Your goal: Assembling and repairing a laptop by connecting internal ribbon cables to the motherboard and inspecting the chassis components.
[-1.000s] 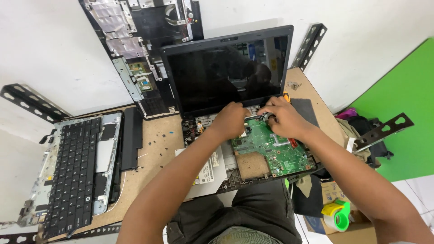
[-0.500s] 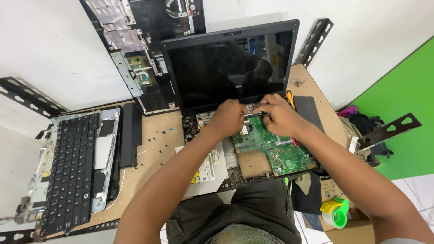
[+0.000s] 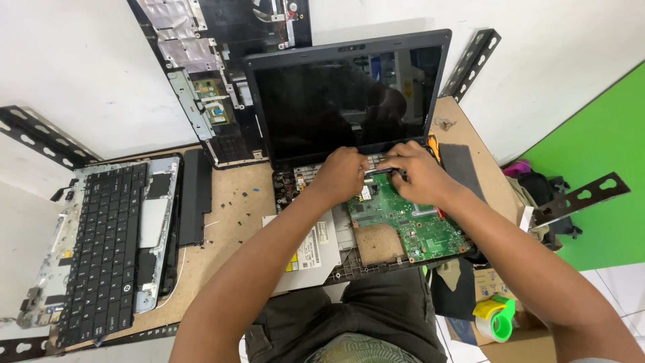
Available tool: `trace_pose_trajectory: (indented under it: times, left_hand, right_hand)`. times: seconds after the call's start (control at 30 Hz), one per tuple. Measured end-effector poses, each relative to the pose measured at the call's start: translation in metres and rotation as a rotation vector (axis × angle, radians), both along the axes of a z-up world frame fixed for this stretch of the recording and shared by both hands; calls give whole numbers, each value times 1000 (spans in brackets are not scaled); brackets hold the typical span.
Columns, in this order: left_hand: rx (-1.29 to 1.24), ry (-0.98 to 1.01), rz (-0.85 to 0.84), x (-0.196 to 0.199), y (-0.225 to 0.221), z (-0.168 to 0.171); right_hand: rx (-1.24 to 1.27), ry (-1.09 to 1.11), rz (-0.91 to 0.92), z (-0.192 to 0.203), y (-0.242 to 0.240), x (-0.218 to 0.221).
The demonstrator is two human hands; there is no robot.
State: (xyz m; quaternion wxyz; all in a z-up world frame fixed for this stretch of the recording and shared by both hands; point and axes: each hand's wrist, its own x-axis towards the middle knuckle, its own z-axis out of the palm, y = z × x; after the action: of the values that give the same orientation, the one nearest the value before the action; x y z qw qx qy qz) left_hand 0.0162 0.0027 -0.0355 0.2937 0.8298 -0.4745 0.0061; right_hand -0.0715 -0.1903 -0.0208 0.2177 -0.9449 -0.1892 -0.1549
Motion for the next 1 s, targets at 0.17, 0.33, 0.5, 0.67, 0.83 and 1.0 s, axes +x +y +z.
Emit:
trace_pose_trajectory:
  times: [0.17,0.33,0.5,0.67,0.83,1.0]
  left_hand:
    - [-1,5,11,0,0,0]
    - [-2,31,17,-1,1,0]
    - [-42,89,16,0,7,4]
    - [-13,76,12,-2,11,9]
    - [-16,105,22,-5,16,15]
    - [4,95,37,-5,21,14]
  right_hand:
    - [-41,-14,-11,-12,-3,5]
    - [-160,-31,-36,-14,1,8]
    - [-103,13,-35,-1,11,4]
    - [-121,-28,-49,-14,10,10]
    - [-121,-20,-55,-15,11,12]
    - [-142,-9,-82,-17,14,13]
